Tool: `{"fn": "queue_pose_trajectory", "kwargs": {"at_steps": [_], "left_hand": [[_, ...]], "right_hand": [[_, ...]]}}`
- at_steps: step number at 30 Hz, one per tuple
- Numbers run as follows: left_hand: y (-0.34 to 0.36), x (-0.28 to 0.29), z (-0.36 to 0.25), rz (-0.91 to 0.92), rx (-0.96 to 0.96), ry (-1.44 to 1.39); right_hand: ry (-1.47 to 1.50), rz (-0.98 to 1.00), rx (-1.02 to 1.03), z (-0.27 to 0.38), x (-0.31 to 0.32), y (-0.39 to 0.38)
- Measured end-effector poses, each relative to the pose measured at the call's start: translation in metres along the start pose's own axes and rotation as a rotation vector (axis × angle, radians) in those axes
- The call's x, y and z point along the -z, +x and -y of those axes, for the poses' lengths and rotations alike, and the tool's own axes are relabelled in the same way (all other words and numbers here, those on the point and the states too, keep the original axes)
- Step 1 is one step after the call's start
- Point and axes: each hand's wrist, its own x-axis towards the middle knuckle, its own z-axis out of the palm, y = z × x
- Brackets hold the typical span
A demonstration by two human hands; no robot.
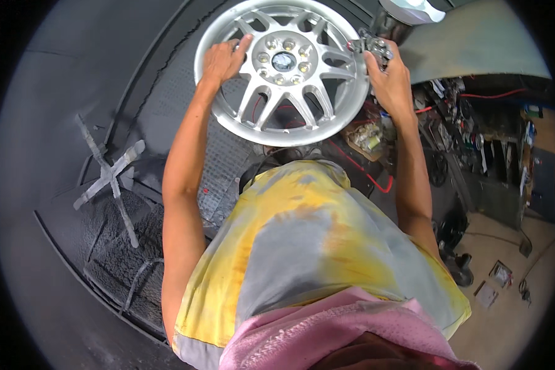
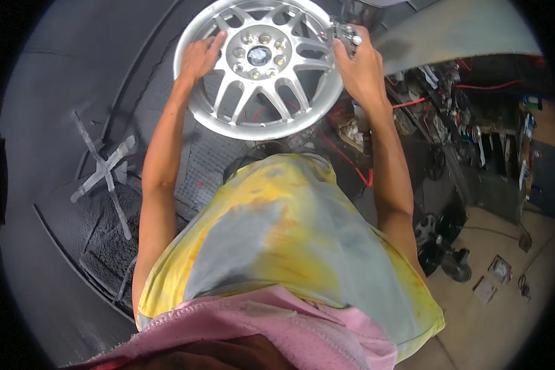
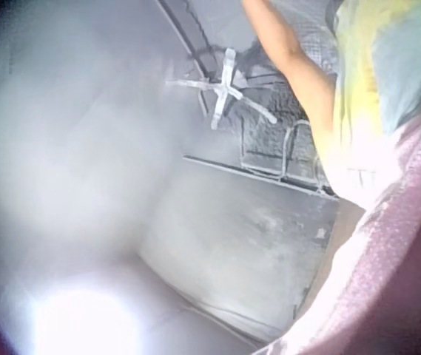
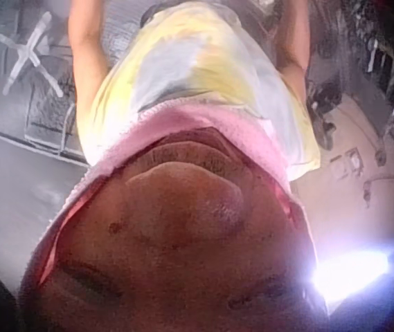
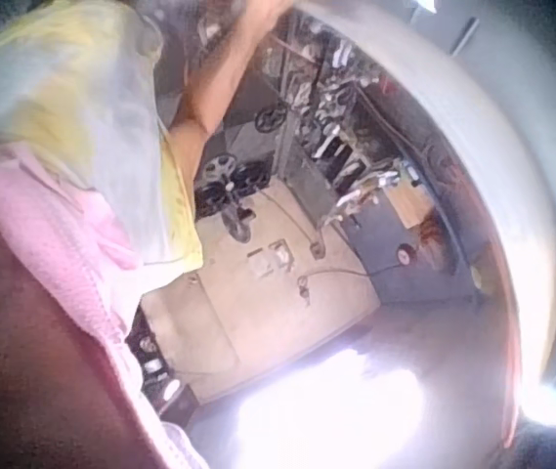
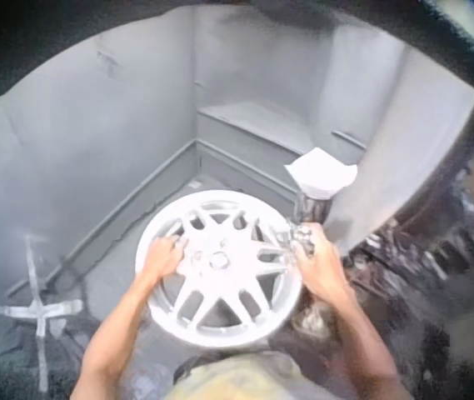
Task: The person paints a car wheel by first wiping it with a paper, then using a spray gun to apply a silver coating to the rim, and finally mixing paint from a can on the floor.
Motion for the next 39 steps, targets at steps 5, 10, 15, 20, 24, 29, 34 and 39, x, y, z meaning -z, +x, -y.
{"fn": "queue_pose_trajectory", "kwargs": {"at_steps": [5, 10, 15, 20, 24, 29, 34, 39], "left_hand": [[-0.01, 0.002, -0.003, 0.017, 0.035, -0.035], [-0.02, -0.003, -0.005, -0.063, 0.05, 0.022], [-0.047, -0.004, -0.002, -0.052, 0.113, 0.14], [-0.094, -0.008, -0.025, -0.072, 0.087, 0.292], [-0.14, -0.025, -0.044, -0.119, -0.061, 0.489], [-0.201, -0.054, -0.104, 0.051, -0.21, 0.316], [-0.244, -0.06, -0.163, -0.029, -0.535, 0.085], [-0.246, -0.04, -0.143, 0.001, -0.627, 0.043]], "right_hand": [[0.032, 0.072, -0.232, 0.001, 0.036, -0.063], [0.219, 0.047, -0.191, -0.015, 0.037, -0.123], [0.343, 0.079, -0.22, 0.003, 0.035, -0.179], [0.534, 0.093, -0.123, -0.008, 0.026, -0.219], [0.581, 0.137, -0.059, -0.01, 0.028, -0.236], [0.621, 0.194, -0.041, -0.005, 0.029, -0.25], [0.591, 0.201, -0.018, 0.004, 0.027, -0.257], [0.544, 0.166, -0.032, 0.017, 0.016, -0.259]]}}
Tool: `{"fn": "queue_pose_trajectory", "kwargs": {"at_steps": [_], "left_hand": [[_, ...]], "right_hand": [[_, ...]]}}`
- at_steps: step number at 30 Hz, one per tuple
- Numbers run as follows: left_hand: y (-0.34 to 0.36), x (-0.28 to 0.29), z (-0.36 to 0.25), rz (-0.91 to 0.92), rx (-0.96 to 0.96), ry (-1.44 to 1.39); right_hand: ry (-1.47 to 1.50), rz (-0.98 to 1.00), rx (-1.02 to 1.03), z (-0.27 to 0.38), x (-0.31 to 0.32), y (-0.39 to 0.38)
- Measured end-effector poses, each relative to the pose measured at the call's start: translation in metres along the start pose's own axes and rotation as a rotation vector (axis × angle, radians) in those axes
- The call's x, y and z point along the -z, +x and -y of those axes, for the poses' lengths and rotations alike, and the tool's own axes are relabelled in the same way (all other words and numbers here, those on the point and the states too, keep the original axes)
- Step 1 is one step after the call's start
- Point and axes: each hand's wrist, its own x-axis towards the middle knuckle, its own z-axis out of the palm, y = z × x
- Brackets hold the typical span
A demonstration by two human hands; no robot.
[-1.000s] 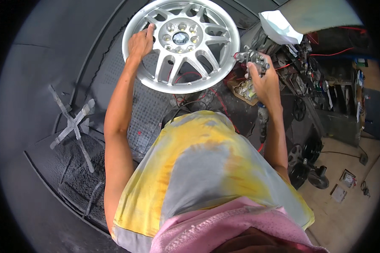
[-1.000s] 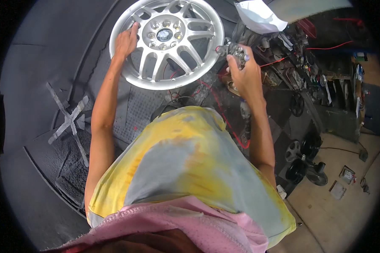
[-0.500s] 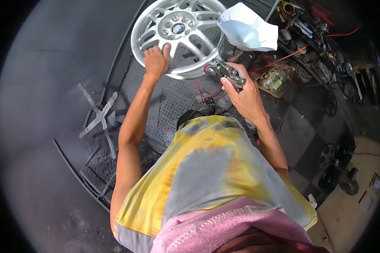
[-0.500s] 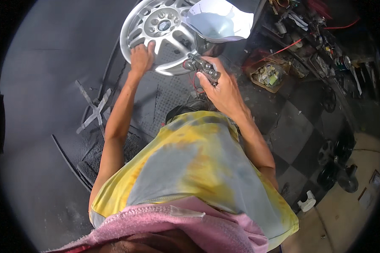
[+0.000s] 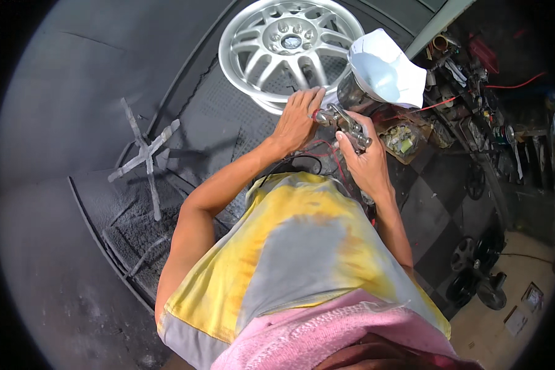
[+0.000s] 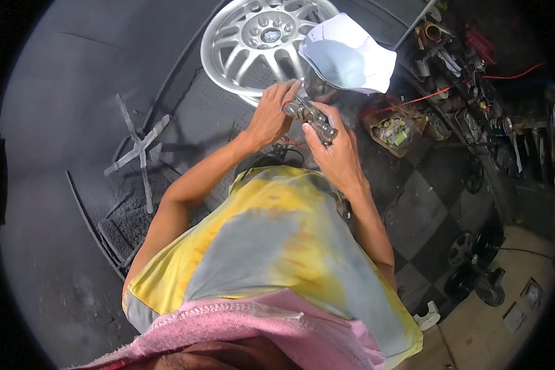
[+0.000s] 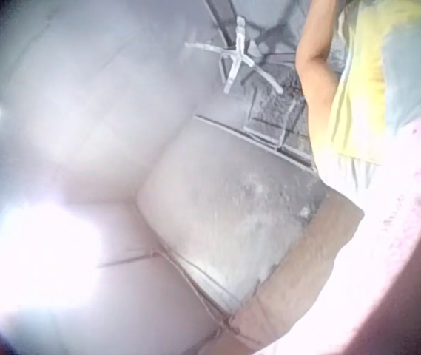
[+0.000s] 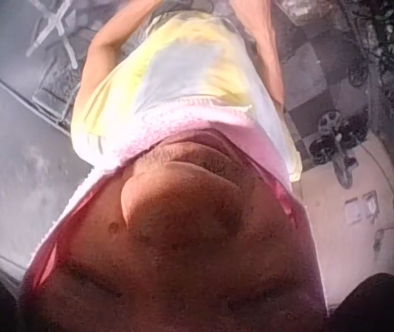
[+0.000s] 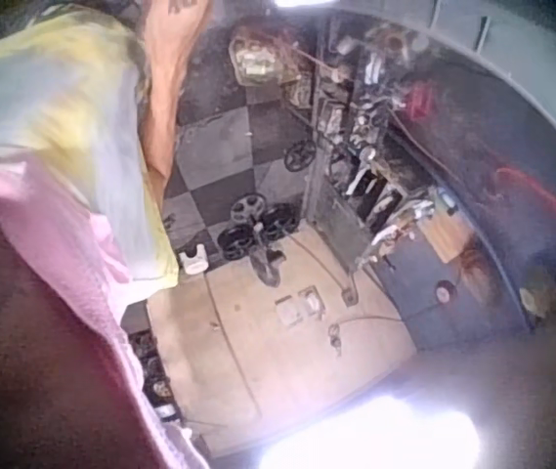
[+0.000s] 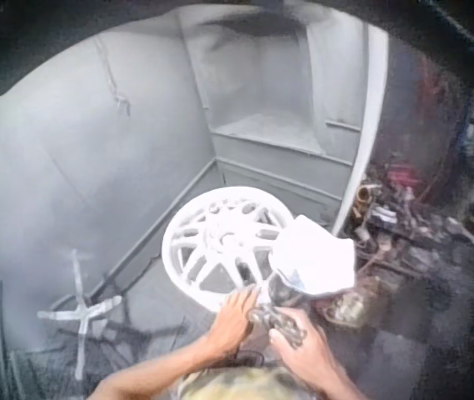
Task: The person paints a car wheel by first wiping it with a paper, then using a spray gun to apply a silver coating to the rim, and finally mixing paint from a can on the floor.
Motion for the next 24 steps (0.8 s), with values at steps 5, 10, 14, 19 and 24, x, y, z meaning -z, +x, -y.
{"fn": "queue_pose_trajectory", "kwargs": {"at_steps": [5, 10, 14, 19, 24], "left_hand": [[-0.029, 0.025, 0.039, 0.041, -0.075, 0.04], [-0.05, 0.059, 0.095, 0.083, -0.033, 0.033], [-0.056, 0.083, 0.17, 0.12, -0.062, 0.115], [-0.007, 0.107, 0.259, 0.111, -0.024, 0.165], [0.067, 0.084, 0.339, 0.032, 0.096, -0.038]], "right_hand": [[0.032, -0.002, -0.052, -0.004, -0.036, 0.016], [0.012, 0.019, -0.05, 0.004, -0.083, 0.042], [0.028, 0.041, -0.082, 0.011, -0.116, 0.063], [0.0, -0.036, -0.082, 0.027, -0.13, 0.083], [-0.04, -0.209, -0.118, 0.032, -0.13, 0.081]]}}
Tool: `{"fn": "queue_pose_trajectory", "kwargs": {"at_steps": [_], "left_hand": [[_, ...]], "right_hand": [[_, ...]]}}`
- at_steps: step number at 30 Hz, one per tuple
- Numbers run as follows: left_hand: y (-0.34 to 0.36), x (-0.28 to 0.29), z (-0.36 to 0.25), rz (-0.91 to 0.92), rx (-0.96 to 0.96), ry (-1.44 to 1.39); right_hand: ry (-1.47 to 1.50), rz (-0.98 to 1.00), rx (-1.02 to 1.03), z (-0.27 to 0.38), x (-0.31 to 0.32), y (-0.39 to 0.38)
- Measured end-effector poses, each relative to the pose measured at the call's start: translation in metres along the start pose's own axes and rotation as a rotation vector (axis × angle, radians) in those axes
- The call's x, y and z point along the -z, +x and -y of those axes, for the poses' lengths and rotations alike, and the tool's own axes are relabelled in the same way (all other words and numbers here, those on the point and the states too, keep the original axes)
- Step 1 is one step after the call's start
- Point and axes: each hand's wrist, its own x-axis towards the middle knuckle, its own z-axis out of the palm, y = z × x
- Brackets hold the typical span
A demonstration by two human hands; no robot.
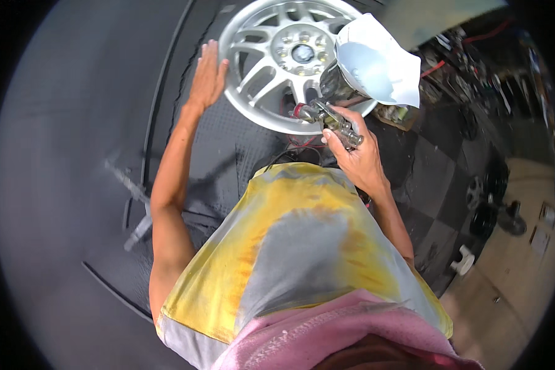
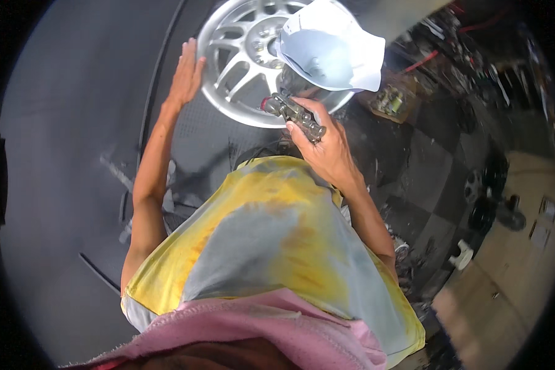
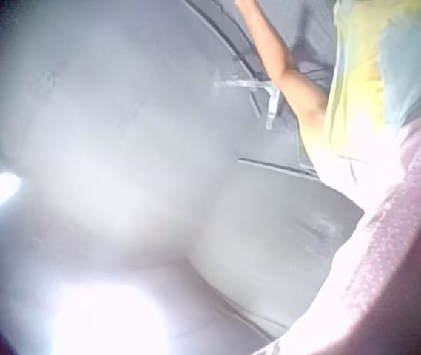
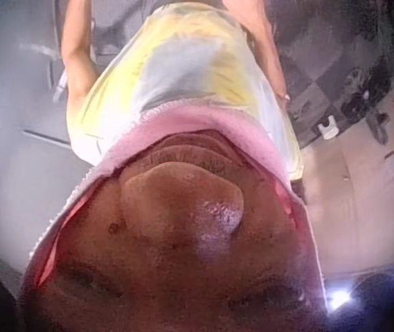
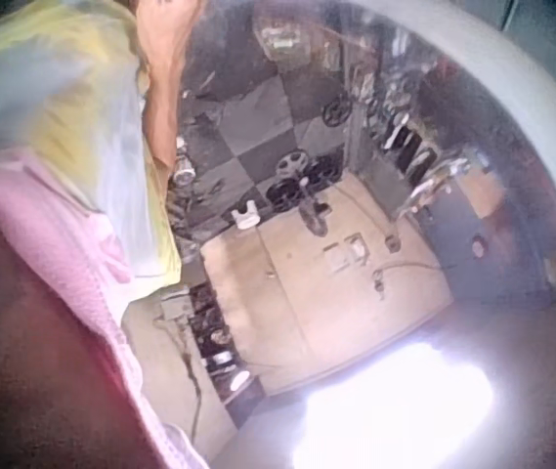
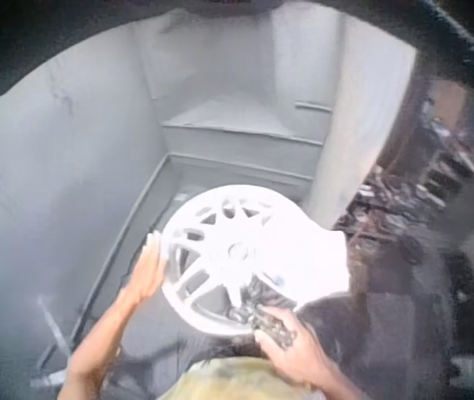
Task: The person paints a car wheel by first wiping it with a paper, then using a spray gun to apply a silver coating to the rim, and finally mixing paint from a can on the floor.
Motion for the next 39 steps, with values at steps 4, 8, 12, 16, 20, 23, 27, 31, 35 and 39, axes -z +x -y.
{"fn": "queue_pose_trajectory", "kwargs": {"at_steps": [4, 8, 12, 16, 20, 23, 27, 31, 35, 39], "left_hand": [[0.092, -0.031, 0.023, 0.092, -0.026, 0.199], [0.202, -0.103, -0.007, 0.106, -0.084, 0.311], [0.253, -0.176, -0.084, 0.139, -0.396, 0.213], [0.146, -0.192, -0.168, 0.168, -0.967, -0.214], [0.044, -0.117, -0.165, 0.583, -1.068, -0.534], [0.015, -0.057, -0.146, 0.404, -0.795, -0.657], [0.02, -0.028, -0.101, 0.183, -0.554, -0.324], [0.002, -0.022, -0.083, 0.145, -0.498, -0.206], [-0.003, -0.018, -0.089, 0.151, -0.477, -0.165], [-0.004, -0.02, -0.084, 0.09, -0.533, -0.128]], "right_hand": [[0.009, -0.166, -0.063, -0.006, 0.004, -0.013], [-0.013, -0.308, -0.161, -0.011, 0.004, -0.024], [0.125, -0.416, -0.227, -0.012, -0.012, -0.017], [0.178, -0.527, -0.241, -0.03, -0.032, -0.021], [0.187, -0.551, -0.2, -0.038, -0.03, -0.021], [0.15, -0.458, -0.217, -0.016, -0.026, -0.019], [0.066, -0.276, -0.184, -0.007, -0.028, 0.015], [-0.072, -0.095, -0.173, 0.005, -0.031, 0.057], [-0.283, -0.177, 0.078, -0.013, -0.036, 0.105], [-0.386, -0.158, 0.14, -0.012, -0.036, 0.138]]}}
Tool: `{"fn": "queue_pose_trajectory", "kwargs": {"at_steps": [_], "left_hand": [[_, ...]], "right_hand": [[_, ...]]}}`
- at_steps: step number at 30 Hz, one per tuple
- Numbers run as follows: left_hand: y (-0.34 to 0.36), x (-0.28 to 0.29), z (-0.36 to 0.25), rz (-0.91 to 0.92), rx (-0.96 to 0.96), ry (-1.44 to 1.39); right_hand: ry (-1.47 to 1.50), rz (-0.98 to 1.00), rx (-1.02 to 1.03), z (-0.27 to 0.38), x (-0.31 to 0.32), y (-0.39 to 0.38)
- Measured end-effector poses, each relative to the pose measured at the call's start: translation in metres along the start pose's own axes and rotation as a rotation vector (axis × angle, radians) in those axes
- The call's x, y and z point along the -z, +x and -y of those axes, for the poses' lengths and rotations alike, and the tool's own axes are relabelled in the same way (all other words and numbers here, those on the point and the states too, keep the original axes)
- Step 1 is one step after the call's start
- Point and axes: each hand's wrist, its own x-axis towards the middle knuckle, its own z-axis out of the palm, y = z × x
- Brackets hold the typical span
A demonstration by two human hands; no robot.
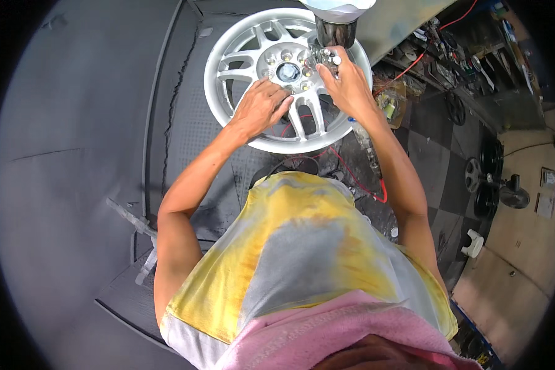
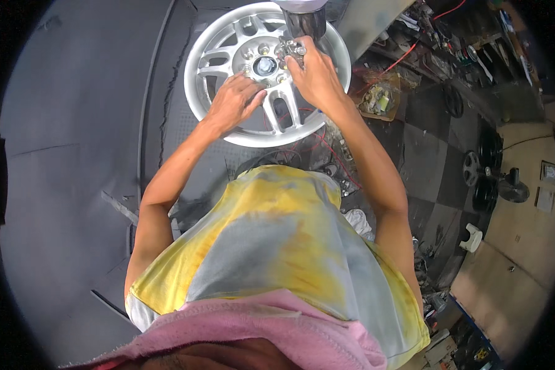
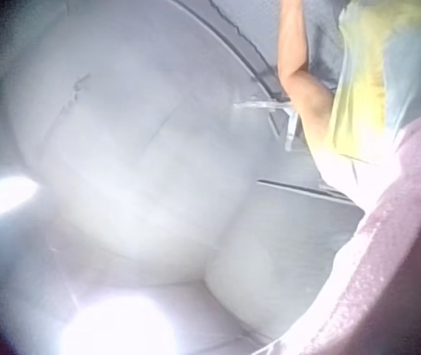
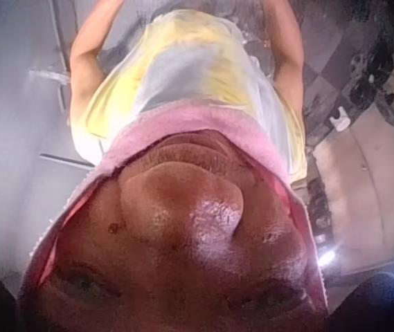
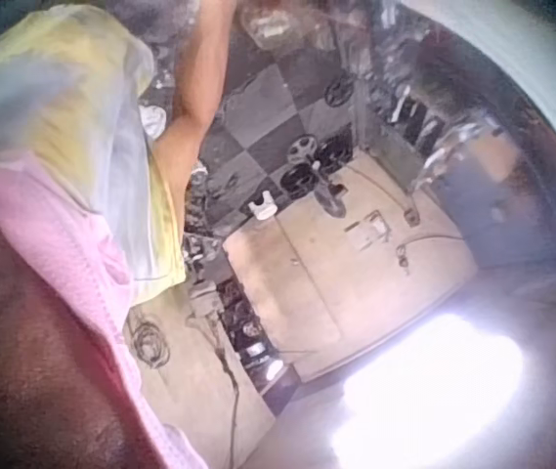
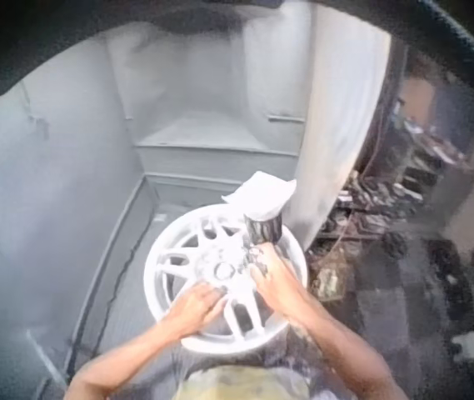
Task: The person paints a car wheel by first wiping it with a paper, then using a spray gun to apply a silver coating to the rim, and finally mixing paint from a can on the floor.
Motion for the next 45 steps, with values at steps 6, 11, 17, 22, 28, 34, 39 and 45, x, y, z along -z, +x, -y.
{"fn": "queue_pose_trajectory", "kwargs": {"at_steps": [6, 11, 17, 22, 28, 34, 39, 45], "left_hand": [[-0.005, 0.006, 0.015, 0.016, 0.027, 0.042], [-0.009, 0.005, 0.031, 0.02, 0.03, 0.042], [-0.014, 0.005, 0.034, 0.115, 0.013, 0.034], [-0.016, 0.006, 0.028, 0.037, -0.006, 0.039], [-0.029, 0.018, -0.002, -0.051, 0.005, -0.051], [-0.053, 0.027, -0.05, 0.14, 0.009, -0.131], [-0.075, 0.035, -0.057, 0.0, 0.152, -0.164], [-0.102, 0.05, -0.04, -0.544, 0.499, -0.166]], "right_hand": [[0.079, 0.124, -0.09, 0.016, -0.014, 0.022], [0.218, 0.288, -0.143, 0.05, 0.003, -0.004], [0.296, 0.535, -0.302, 0.063, 0.028, -0.064], [0.171, 0.479, -0.336, 0.056, 0.054, -0.108], [0.003, 0.159, -0.322, 0.014, 0.081, -0.111], [-0.016, -0.045, -0.254, 0.007, 0.091, -0.075], [0.194, 0.068, -0.205, 0.049, 0.098, -0.07], [0.298, 0.284, -0.08, 0.089, 0.067, -0.054]]}}
